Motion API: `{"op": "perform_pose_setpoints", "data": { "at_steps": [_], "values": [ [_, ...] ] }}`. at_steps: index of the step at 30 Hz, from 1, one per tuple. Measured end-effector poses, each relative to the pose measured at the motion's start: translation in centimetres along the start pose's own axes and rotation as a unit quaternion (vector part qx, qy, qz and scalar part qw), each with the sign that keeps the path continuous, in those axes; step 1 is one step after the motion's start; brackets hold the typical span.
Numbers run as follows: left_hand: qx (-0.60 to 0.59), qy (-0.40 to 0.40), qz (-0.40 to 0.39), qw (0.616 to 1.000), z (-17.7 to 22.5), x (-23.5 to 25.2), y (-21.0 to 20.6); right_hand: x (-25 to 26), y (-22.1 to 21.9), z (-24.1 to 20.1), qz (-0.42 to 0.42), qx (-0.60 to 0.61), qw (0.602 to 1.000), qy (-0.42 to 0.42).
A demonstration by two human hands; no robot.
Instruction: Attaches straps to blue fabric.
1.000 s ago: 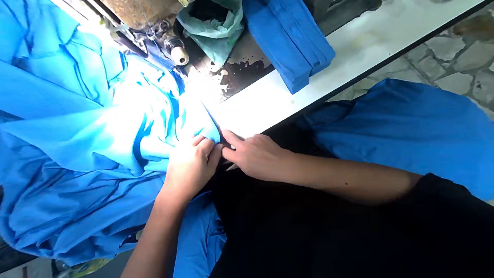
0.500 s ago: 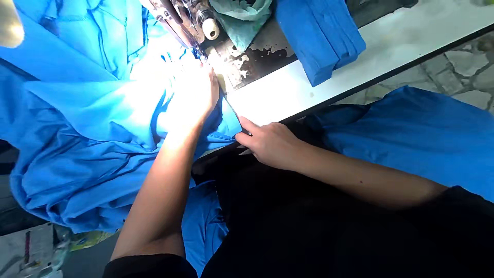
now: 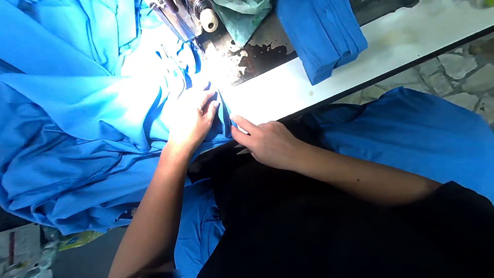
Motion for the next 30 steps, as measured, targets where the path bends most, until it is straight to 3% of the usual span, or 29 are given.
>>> {"op": "perform_pose_setpoints", "data": {
  "at_steps": [8,25,30],
  "values": [
    [0.007,-0.041,-0.01,0.999,0.2,-0.7,-0.1,0.1,0.0,0.0,-0.01,0.0,1.0,-0.001],
    [0.001,-0.019,0.043,0.999,0.6,-1.8,0.3,-0.1,-0.1,0.1,0.004,0.008,1.0,0.0],
    [0.011,-0.041,0.017,0.999,0.8,-2.0,-0.1,-0.2,-0.1,0.1,0.003,-0.003,1.0,0.001]
  ]
}}
Point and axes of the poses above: each hand's wrist, its own x-axis towards the middle knuckle, its own y-axis out of the back of the hand, z = x × y, the point moved 3 cm from there along x, towards the middle knuckle, and after that the axes turned 14 degrees about z, right-handed, at the moved point
